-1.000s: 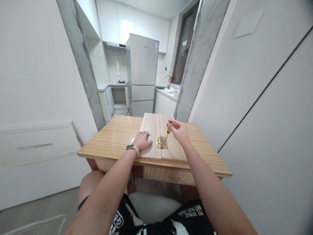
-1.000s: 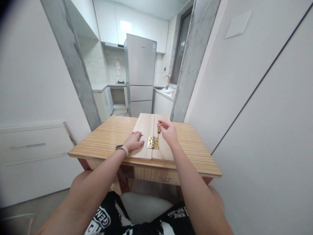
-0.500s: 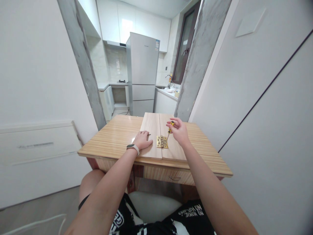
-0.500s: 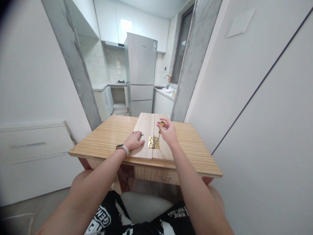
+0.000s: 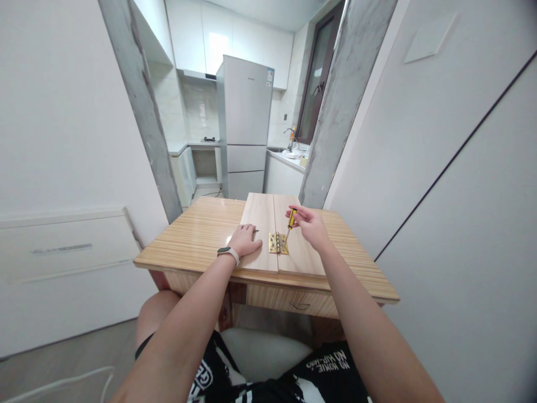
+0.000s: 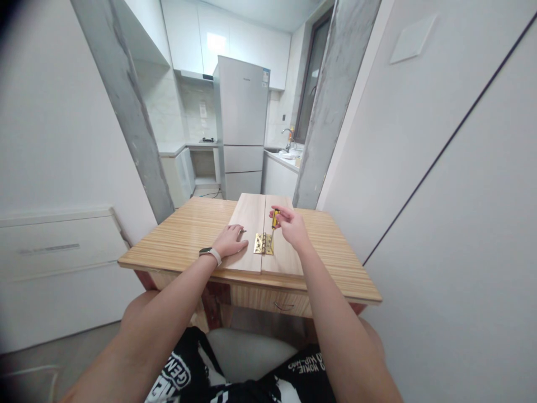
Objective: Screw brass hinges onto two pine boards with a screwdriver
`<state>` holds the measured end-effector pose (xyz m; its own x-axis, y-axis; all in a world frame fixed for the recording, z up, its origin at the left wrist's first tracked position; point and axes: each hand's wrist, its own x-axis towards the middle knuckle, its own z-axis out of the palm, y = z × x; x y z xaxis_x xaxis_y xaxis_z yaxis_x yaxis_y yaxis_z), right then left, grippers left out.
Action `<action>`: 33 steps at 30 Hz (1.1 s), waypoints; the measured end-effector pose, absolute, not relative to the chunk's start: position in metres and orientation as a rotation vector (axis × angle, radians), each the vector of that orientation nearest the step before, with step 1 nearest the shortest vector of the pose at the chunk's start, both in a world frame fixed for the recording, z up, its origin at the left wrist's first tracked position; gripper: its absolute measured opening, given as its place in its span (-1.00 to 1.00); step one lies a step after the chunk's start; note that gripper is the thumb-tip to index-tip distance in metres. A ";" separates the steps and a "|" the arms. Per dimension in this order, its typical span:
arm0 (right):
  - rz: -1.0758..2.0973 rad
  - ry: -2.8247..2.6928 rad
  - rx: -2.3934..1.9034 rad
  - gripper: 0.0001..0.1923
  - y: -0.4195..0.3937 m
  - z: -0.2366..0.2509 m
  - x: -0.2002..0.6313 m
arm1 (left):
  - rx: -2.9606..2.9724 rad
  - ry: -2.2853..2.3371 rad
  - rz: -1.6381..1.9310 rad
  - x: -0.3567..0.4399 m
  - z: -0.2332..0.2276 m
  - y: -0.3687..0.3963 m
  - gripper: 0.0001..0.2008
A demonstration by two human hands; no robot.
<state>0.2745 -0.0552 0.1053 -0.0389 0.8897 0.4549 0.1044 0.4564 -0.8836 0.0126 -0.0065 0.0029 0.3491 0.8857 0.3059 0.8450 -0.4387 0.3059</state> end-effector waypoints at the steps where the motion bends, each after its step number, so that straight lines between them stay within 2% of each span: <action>1: 0.783 -1.480 -0.935 -0.51 -0.055 0.105 0.274 | 2.502 1.609 0.662 0.012 0.003 -0.006 -0.40; 14: 0.403 -1.438 -1.093 -0.59 -0.051 0.104 0.266 | 2.521 1.610 0.654 0.013 0.002 -0.006 -0.40; 21: 0.689 -1.428 -0.937 -0.50 -0.054 0.104 0.266 | 2.532 1.598 0.661 0.013 0.003 -0.006 -0.44; 33: 0.835 -1.562 -0.908 -0.51 -0.058 0.109 0.265 | 2.500 1.616 0.656 0.014 0.003 -0.007 -0.41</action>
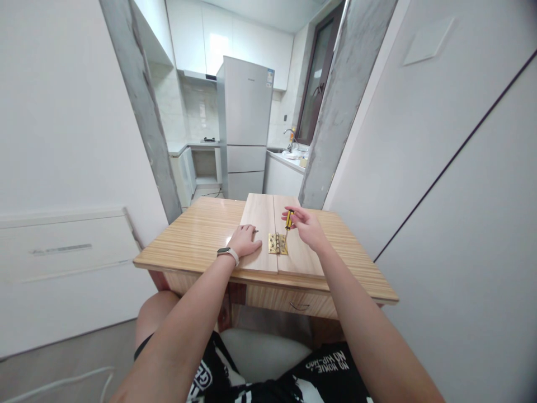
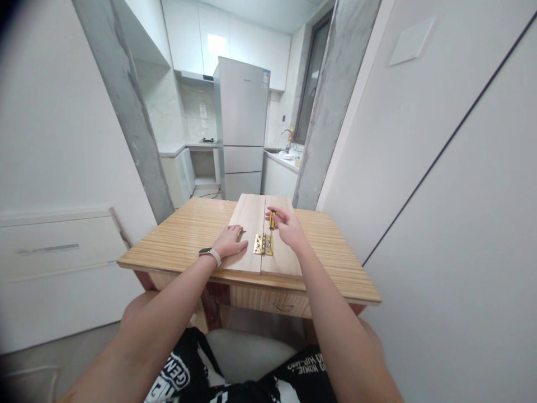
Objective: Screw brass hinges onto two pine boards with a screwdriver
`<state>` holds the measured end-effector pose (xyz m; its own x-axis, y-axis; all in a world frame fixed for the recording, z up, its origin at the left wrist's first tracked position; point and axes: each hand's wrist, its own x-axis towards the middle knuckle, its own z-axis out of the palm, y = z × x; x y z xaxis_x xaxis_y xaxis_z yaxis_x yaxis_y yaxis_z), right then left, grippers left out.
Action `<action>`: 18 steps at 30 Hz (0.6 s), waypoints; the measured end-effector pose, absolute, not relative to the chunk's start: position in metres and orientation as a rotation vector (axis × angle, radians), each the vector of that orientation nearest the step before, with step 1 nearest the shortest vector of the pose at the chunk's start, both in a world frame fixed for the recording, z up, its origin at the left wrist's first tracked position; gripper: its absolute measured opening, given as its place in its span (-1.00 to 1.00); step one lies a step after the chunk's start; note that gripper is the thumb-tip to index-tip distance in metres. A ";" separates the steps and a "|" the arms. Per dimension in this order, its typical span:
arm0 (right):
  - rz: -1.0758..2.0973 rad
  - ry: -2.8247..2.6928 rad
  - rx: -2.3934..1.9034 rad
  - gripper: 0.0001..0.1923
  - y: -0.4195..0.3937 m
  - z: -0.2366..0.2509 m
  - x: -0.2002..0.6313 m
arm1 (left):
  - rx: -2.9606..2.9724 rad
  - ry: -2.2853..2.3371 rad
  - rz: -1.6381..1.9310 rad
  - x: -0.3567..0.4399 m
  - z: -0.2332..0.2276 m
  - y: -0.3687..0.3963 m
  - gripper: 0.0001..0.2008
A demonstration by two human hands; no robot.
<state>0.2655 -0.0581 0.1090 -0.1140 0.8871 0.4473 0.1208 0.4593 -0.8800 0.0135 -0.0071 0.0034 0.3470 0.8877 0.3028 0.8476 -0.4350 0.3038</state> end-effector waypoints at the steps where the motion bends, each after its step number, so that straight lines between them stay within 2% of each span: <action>1: 0.823 -1.555 -0.920 -0.50 -0.058 0.109 0.265 | 2.499 1.618 0.658 0.014 0.004 -0.007 -0.42; 7: 0.752 -1.476 -0.936 -0.47 -0.055 0.107 0.264 | 2.498 1.619 0.649 0.015 0.007 -0.009 -0.41; 18: 0.425 -1.485 -1.097 -0.59 -0.050 0.104 0.263 | 2.493 1.624 0.638 0.015 0.006 -0.008 -0.41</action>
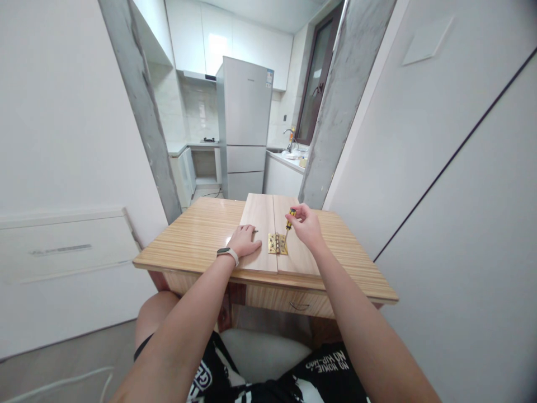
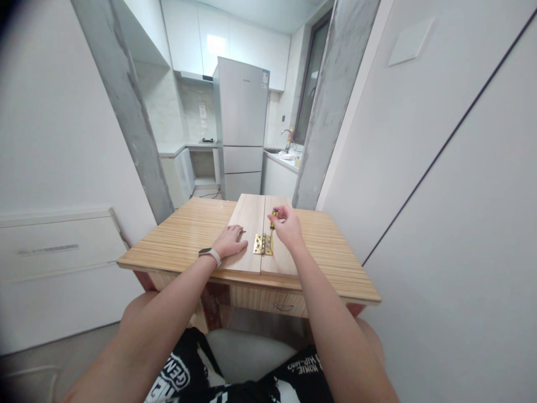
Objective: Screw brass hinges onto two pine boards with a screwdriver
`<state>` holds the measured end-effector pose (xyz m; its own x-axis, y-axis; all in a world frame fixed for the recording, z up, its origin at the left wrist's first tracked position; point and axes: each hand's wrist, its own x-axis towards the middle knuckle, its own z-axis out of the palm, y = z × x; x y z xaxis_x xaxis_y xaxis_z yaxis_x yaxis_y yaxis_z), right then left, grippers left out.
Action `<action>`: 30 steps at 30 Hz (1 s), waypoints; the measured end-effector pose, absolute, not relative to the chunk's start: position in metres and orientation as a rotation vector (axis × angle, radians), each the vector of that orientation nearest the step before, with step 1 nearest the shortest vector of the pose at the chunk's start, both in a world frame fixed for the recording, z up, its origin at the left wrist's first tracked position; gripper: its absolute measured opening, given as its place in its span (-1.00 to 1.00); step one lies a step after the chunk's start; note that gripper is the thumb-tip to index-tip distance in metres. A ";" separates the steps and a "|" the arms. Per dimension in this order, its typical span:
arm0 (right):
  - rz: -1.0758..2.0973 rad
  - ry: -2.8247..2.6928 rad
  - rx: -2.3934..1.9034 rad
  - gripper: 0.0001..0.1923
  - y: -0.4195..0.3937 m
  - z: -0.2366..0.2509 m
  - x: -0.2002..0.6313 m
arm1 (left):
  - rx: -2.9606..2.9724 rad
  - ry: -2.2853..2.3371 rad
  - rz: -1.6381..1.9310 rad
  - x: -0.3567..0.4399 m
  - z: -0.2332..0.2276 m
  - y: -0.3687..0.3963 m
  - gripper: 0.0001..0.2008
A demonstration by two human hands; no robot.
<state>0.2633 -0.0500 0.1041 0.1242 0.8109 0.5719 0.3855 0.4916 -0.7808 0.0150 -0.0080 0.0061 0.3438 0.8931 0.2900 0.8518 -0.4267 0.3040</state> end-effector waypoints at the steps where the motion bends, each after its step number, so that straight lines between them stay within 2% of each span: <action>1: 0.408 -1.490 -1.102 -0.59 -0.050 0.104 0.263 | 2.496 1.621 0.643 0.015 0.006 -0.008 -0.41; 4: 0.417 -1.493 -1.099 -0.59 -0.050 0.103 0.263 | 2.505 1.611 0.655 0.015 0.006 -0.007 -0.41; 10: 0.709 -1.438 -0.929 -0.50 -0.058 0.107 0.262 | 2.488 1.615 0.648 0.014 0.006 -0.008 -0.42; 17: 0.861 -1.519 -0.869 -0.44 -0.060 0.110 0.263 | 2.485 1.621 0.657 0.014 0.005 -0.008 -0.43; 30: 0.701 -1.467 -0.965 -0.53 -0.056 0.107 0.261 | 2.492 1.625 0.658 0.015 0.005 -0.009 -0.43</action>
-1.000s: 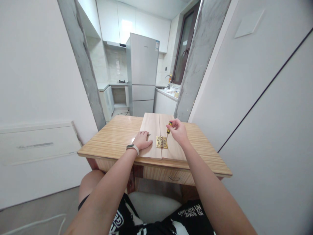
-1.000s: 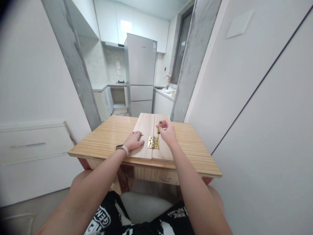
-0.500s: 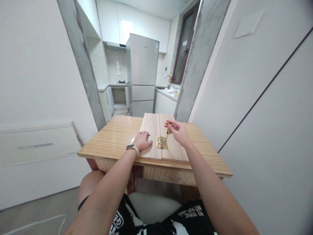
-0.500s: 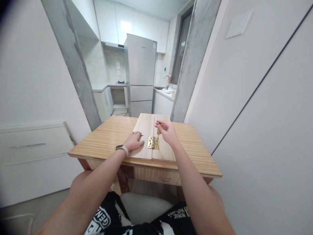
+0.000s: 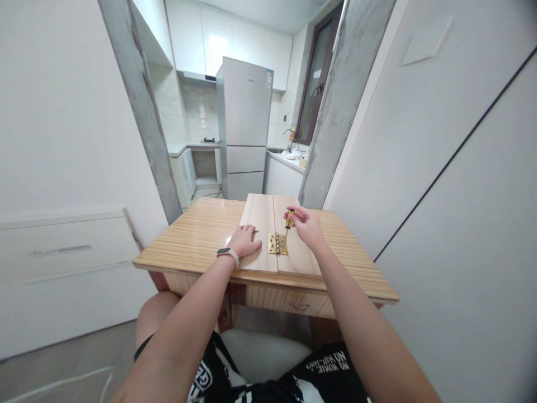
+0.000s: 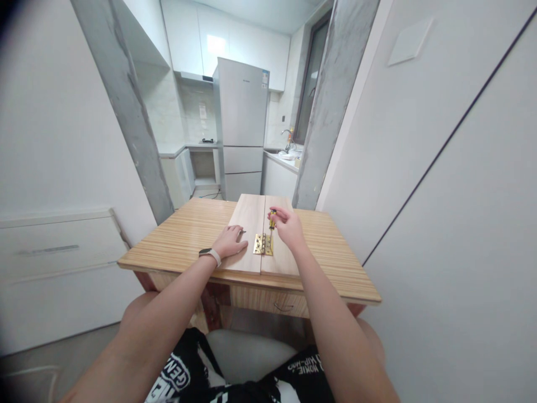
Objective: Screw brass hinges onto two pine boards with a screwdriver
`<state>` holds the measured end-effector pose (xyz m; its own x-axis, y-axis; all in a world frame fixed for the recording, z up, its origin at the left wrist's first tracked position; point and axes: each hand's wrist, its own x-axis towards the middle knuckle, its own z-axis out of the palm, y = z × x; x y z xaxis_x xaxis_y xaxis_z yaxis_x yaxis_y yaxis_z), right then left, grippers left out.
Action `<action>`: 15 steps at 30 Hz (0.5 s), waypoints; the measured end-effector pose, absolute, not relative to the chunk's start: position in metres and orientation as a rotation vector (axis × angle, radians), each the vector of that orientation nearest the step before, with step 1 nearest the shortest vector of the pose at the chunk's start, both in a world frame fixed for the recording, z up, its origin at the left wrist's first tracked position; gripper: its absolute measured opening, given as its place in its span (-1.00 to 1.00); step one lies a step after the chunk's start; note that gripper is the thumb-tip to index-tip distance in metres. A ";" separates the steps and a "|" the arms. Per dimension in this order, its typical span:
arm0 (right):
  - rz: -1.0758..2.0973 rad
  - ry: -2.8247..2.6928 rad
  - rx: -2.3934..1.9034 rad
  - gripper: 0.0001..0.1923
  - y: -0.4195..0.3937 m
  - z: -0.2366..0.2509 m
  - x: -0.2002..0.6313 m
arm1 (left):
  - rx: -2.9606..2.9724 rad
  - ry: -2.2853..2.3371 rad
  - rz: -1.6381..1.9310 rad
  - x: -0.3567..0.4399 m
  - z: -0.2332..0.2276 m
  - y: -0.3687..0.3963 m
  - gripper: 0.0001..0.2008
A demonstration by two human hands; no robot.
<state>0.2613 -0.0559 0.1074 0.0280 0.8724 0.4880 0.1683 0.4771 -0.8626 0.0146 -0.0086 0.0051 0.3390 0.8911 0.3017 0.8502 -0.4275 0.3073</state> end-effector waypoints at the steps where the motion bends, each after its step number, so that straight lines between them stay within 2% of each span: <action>1: 0.674 -1.464 -0.969 -0.54 -0.055 0.107 0.261 | 2.492 1.625 0.657 0.015 0.005 -0.009 -0.44; 6: 0.521 -1.499 -1.052 -0.63 -0.052 0.104 0.263 | 2.498 1.612 0.665 0.015 0.005 -0.008 -0.43; 15: 0.327 -1.511 -1.125 -0.64 -0.052 0.105 0.264 | 2.494 1.615 0.663 0.015 0.004 -0.008 -0.42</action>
